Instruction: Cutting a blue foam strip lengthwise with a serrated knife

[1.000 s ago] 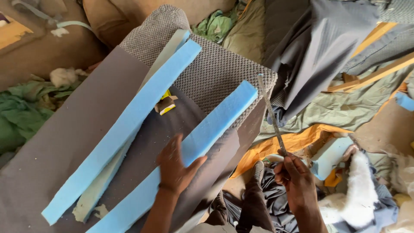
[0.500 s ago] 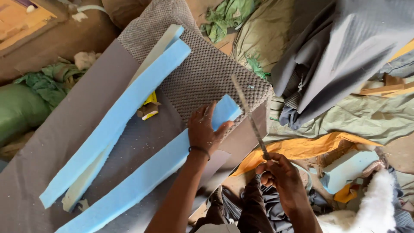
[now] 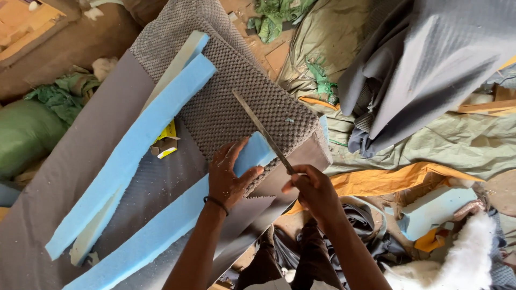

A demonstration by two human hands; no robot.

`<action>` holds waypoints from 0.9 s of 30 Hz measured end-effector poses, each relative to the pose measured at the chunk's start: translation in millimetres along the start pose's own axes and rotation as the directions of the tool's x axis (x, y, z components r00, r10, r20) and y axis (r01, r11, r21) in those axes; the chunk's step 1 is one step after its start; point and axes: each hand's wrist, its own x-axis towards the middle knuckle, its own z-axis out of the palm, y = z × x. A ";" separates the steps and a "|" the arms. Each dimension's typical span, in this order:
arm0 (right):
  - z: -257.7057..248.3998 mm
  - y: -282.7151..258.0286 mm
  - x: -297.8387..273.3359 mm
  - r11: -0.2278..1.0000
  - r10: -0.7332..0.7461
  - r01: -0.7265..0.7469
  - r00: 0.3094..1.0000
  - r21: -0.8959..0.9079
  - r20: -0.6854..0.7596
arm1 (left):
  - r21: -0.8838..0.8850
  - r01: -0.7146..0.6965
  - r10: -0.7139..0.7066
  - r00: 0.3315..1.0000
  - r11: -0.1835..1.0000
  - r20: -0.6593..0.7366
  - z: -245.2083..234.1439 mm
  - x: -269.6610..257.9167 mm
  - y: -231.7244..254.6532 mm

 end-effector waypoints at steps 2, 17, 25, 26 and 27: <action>6.2 0.2 18.8 0.998 -0.058 0.058 0.998 -0.011 0.023 | 0.004 0.049 -0.049 0.998 0.999 0.047 -4.5 1.2 4.7; 25.8 19.8 76.7 0.870 -0.044 0.006 0.997 -0.494 -0.067 | -0.024 0.060 -0.060 0.998 0.998 -0.014 10.7 12.2 15.7; 9.4 7.3 -20.5 0.762 0.054 -0.097 0.995 -0.640 -0.087 | -0.035 0.087 -0.088 0.996 0.996 -0.033 12.1 11.8 22.0; 2.6 10.5 -40.3 0.714 0.087 -0.137 0.990 -0.686 -0.107 | -0.043 0.090 -0.091 0.995 0.995 -0.030 13.6 10.9 21.9; 0.1 16.3 -56.7 0.713 0.092 -0.142 0.990 -0.686 -0.110 | -0.045 0.093 -0.094 0.995 0.995 -0.026 12.6 9.8 25.0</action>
